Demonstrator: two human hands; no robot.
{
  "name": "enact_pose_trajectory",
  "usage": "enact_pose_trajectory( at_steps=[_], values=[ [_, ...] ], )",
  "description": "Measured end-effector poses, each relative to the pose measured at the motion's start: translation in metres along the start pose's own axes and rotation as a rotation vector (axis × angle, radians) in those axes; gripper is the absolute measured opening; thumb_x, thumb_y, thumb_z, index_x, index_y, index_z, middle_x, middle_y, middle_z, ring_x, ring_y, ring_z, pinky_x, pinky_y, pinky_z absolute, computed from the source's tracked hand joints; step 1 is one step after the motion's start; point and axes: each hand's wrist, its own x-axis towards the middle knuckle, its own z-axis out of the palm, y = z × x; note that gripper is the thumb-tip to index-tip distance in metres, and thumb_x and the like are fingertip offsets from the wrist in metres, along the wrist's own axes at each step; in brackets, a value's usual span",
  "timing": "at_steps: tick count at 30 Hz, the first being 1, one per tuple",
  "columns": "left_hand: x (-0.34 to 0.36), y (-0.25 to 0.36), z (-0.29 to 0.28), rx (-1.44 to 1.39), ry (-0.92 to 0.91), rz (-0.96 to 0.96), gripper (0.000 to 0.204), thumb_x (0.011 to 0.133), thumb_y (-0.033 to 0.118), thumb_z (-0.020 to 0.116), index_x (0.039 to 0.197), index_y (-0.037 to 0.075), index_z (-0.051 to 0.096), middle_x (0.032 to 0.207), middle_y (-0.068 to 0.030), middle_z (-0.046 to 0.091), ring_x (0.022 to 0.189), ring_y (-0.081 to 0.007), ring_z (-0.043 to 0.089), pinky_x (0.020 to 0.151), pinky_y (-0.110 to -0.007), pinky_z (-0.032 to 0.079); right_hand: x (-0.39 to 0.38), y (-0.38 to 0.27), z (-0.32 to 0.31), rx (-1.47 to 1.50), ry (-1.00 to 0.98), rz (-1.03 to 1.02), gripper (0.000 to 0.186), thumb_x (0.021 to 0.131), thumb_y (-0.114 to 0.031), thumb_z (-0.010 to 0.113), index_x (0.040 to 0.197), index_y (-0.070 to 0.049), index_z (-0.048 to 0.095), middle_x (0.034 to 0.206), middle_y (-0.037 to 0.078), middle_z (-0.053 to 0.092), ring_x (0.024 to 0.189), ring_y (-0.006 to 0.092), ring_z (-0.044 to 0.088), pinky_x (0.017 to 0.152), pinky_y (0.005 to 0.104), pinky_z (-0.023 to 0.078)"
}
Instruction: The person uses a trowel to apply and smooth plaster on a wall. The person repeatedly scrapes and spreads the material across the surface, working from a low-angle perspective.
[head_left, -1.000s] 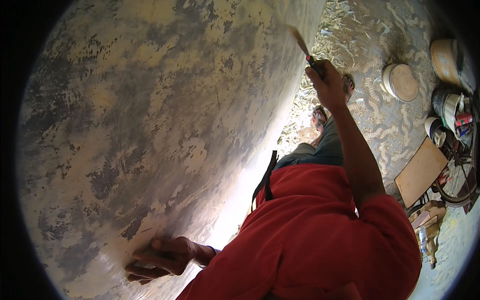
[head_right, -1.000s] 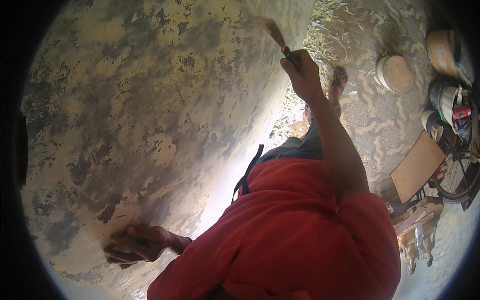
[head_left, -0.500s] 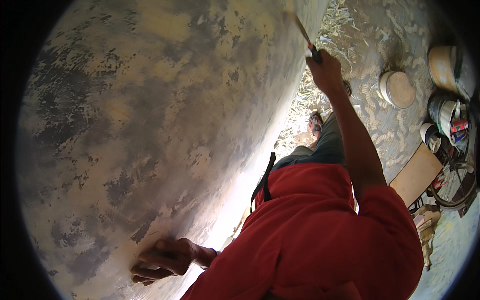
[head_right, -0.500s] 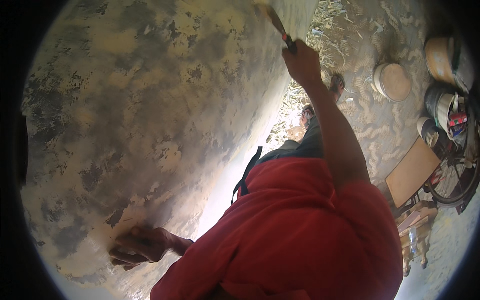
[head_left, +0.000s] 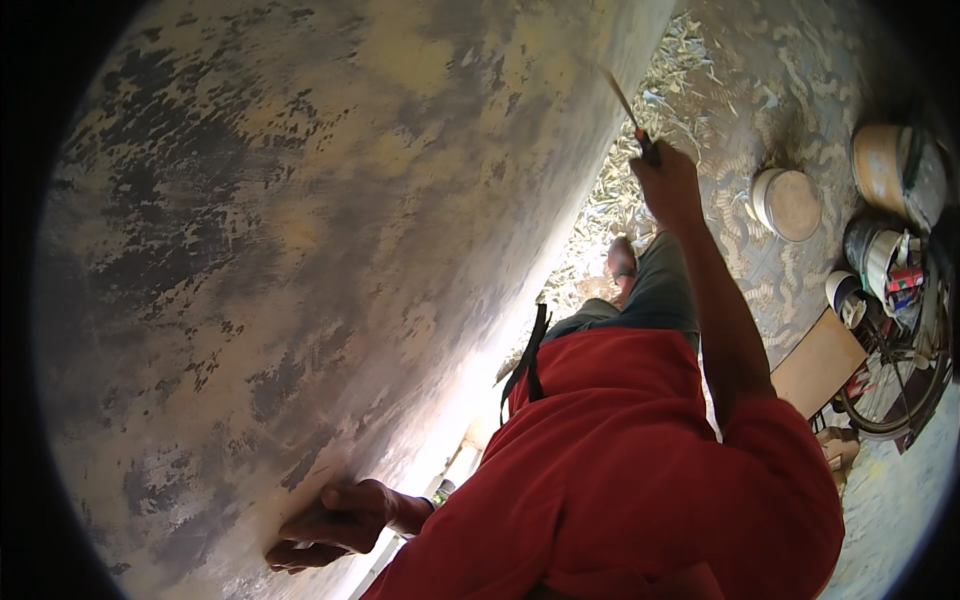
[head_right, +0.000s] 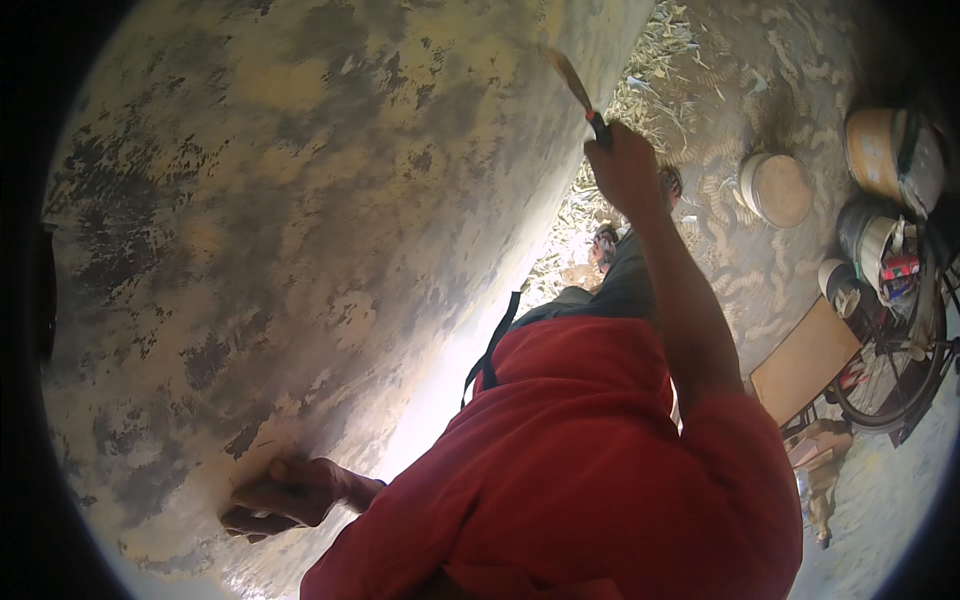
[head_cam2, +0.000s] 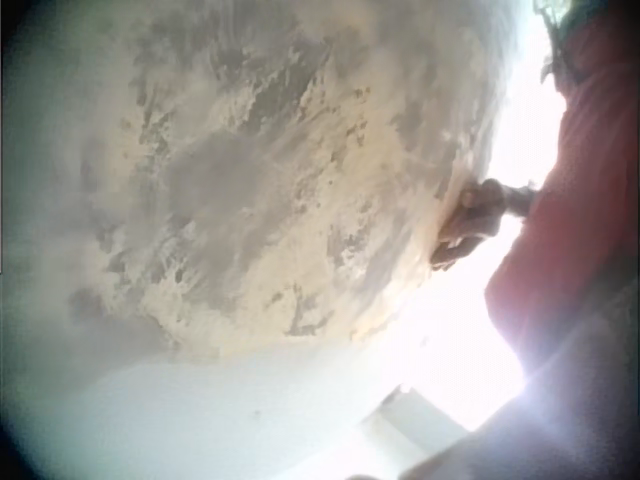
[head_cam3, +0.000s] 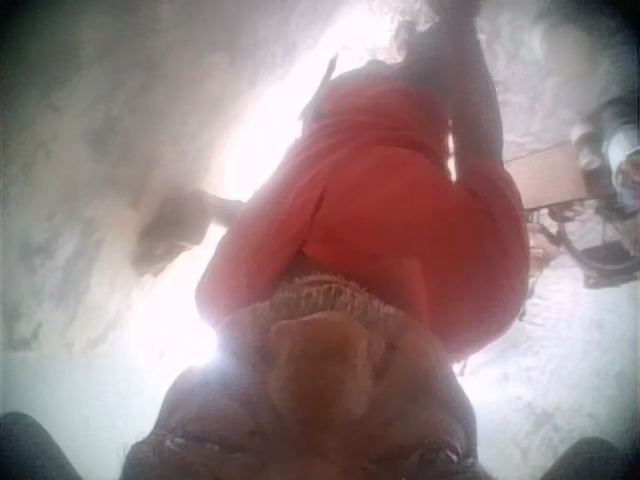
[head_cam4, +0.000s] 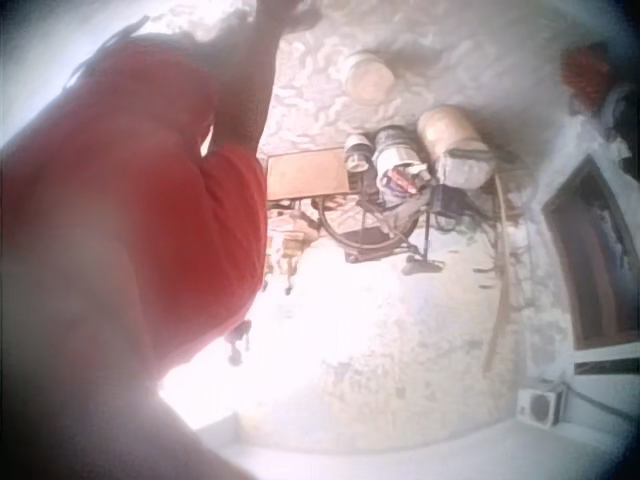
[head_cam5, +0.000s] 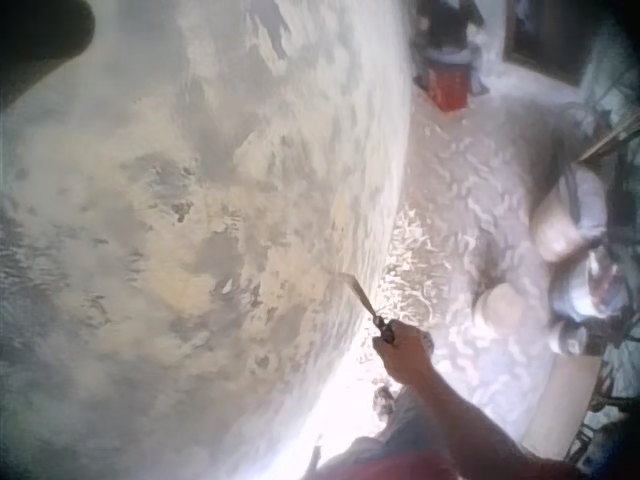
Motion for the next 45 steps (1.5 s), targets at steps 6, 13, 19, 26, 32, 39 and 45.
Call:
enact_pose_trajectory(
  at_steps=[6,13,19,26,32,39,45],
  values=[
    [0.001,0.006,0.002,-0.028,-0.012,-0.062,0.060,0.103,0.044,0.061,0.150,0.006,0.056,0.163,-0.0231,0.041,0.152,-0.0400,0.037,0.124,-0.059,0.016,0.018,-0.009,0.020,-0.009,-0.028,0.019,0.026,0.088,-0.022,0.067,0.088,0.003,0.061,0.080,0.025,0.066,0.080,0.0464,0.065,0.076,0.0548,0.049],
    [0.001,0.002,0.001,0.002,-0.022,-0.032,0.060,0.103,0.043,0.061,0.149,0.005,0.057,0.163,-0.0229,0.040,0.152,-0.0402,0.036,0.123,-0.059,0.017,-0.012,-0.022,-0.016,0.016,-0.146,0.101,0.031,0.087,-0.027,0.068,0.086,0.003,0.061,0.080,0.025,0.064,0.079,0.0448,0.063,0.075,0.0526,0.048],
    [0.003,0.003,0.002,-0.020,-0.008,-0.037,0.059,0.104,0.042,0.060,0.149,0.005,0.057,0.163,-0.0232,0.040,0.152,-0.0405,0.037,0.123,-0.060,0.017,0.020,-0.021,0.004,0.107,-0.070,0.029,0.030,0.086,-0.025,0.071,0.082,0.003,0.061,0.076,0.022,0.063,0.075,0.0377,0.063,0.073,0.0504,0.048],
    [-0.001,0.000,0.000,0.006,-0.021,-0.018,0.062,0.104,0.044,0.059,0.151,0.003,0.054,0.161,-0.0259,0.041,0.152,-0.0402,0.036,0.125,-0.060,0.014,-0.016,-0.020,-0.025,0.398,-0.050,0.121,0.042,0.100,-0.035,0.068,0.121,0.002,0.067,0.075,0.004,0.063,0.062,0.0135,0.055,0.058,0.0334,0.045],
    [-0.002,-0.002,-0.003,-0.015,-0.029,-0.024,0.063,0.103,0.041,0.061,0.151,0.000,0.053,0.162,-0.0264,0.040,0.154,-0.0391,0.034,0.125,-0.056,0.015,-0.055,-0.069,-0.044,0.671,-0.046,0.236,0.035,0.106,-0.022,0.059,0.133,-0.001,0.069,0.073,-0.001,0.059,0.057,0.0028,0.048,0.050,0.0222,0.036],
    [0.006,-0.001,0.004,-0.065,0.026,-0.014,0.058,0.102,0.043,0.063,0.147,0.006,0.060,0.159,-0.0253,0.045,0.149,-0.0430,0.040,0.121,-0.064,0.019,-0.022,-0.053,-0.031,0.404,0.009,0.072,0.032,0.106,-0.025,0.060,0.116,0.000,0.076,0.064,-0.005,0.052,0.058,0.0043,0.042,0.054,0.0265,0.036],
    [-0.004,0.001,0.002,-0.045,0.039,-0.060,0.057,0.101,0.045,0.066,0.146,0.010,0.062,0.158,-0.0244,0.047,0.149,-0.0429,0.041,0.121,-0.065,0.019,-0.039,-0.060,-0.041,0.464,-0.007,0.145,0.032,0.104,-0.029,0.062,0.108,0.000,0.077,0.061,-0.002,0.053,0.057,0.0057,0.045,0.054,0.0309,0.039]
  ],
)
